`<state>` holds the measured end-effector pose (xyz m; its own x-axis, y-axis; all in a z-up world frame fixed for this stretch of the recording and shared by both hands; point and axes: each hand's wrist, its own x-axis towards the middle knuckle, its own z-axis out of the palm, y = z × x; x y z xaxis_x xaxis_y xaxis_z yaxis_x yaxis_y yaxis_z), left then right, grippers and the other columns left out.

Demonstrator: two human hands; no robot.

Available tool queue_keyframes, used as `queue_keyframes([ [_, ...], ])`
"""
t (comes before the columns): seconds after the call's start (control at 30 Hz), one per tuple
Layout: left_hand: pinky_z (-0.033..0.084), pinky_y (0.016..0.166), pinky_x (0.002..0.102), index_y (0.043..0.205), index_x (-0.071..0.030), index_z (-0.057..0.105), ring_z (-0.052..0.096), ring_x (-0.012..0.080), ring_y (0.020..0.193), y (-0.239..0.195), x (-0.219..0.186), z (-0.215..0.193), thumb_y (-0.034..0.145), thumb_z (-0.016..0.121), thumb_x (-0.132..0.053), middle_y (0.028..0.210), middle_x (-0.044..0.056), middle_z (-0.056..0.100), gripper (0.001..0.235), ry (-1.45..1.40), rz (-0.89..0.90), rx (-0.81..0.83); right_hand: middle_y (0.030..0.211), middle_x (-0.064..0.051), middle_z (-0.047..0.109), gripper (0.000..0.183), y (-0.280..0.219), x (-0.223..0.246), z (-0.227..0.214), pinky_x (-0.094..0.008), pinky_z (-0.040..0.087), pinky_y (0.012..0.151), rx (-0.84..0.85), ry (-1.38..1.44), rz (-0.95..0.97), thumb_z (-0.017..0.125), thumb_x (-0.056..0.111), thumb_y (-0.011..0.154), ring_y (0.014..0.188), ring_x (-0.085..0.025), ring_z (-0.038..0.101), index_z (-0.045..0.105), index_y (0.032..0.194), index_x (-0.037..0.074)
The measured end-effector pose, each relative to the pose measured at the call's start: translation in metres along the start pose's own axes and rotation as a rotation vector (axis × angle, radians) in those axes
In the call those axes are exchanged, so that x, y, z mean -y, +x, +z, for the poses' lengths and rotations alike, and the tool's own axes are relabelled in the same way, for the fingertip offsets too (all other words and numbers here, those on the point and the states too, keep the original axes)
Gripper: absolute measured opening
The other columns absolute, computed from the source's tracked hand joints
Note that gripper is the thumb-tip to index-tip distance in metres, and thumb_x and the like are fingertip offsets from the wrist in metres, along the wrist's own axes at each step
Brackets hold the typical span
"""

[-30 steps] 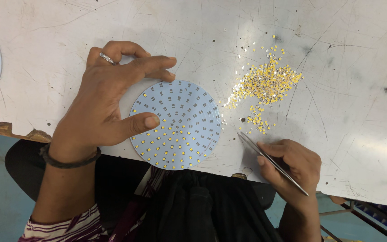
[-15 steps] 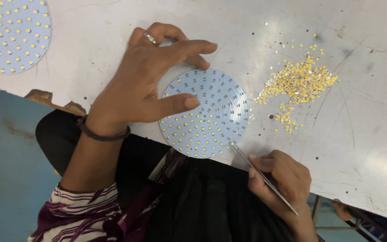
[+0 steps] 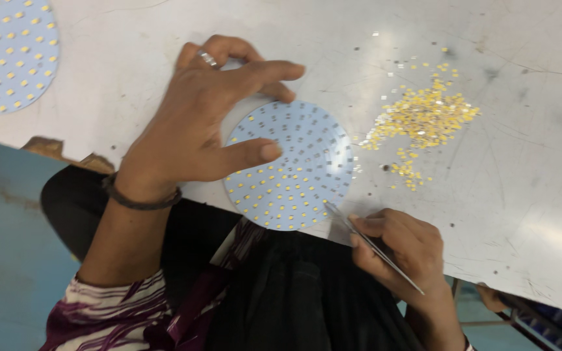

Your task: The person uses tweezers to pick up small yellow LED components from a pile and places them into designated spots on a circular LED board. The person rotates the board as needed to access different areas while continuing to place LEDs one by one.

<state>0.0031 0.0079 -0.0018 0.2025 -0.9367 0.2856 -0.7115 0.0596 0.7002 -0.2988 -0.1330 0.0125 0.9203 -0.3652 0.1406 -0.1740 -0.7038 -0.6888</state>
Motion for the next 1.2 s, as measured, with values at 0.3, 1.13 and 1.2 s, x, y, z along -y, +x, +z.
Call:
queue_keyframes([
  [0.3,0.024,0.113,0.044,0.147,-0.012,0.06,0.05,0.0239,0.134,0.007,-0.007,0.0,0.093,0.059,-0.065,0.123,-0.001,0.076,0.075,-0.027,-0.027,0.025,0.072,-0.008,0.066,0.017,-0.031,-0.033,-0.033,-0.026,0.043,0.055,-0.226,-0.087,0.292,0.079,0.012,0.08,0.057,-0.015,0.06,0.073,0.09,0.0],
  [1.13,0.026,0.111,0.044,0.15,-0.013,0.059,0.051,0.0229,0.13,0.004,-0.001,0.0,0.096,0.062,-0.064,0.126,0.0,0.076,0.074,-0.001,0.014,0.006,0.079,-0.011,0.069,0.014,-0.017,-0.006,-0.011,-0.026,0.05,0.058,-0.13,0.042,0.069,0.076,0.008,0.083,0.064,-0.018,0.068,0.068,0.089,-0.001],
  [1.2,0.028,0.11,0.044,0.15,-0.015,0.059,0.051,0.0229,0.13,-0.002,0.003,0.0,0.098,0.063,-0.064,0.127,-0.002,0.077,0.071,0.008,0.021,-0.013,0.074,-0.01,0.067,0.015,-0.011,0.004,0.006,-0.028,0.048,0.054,-0.08,0.03,0.052,0.078,0.009,0.079,0.059,-0.019,0.065,0.069,0.086,-0.001],
])
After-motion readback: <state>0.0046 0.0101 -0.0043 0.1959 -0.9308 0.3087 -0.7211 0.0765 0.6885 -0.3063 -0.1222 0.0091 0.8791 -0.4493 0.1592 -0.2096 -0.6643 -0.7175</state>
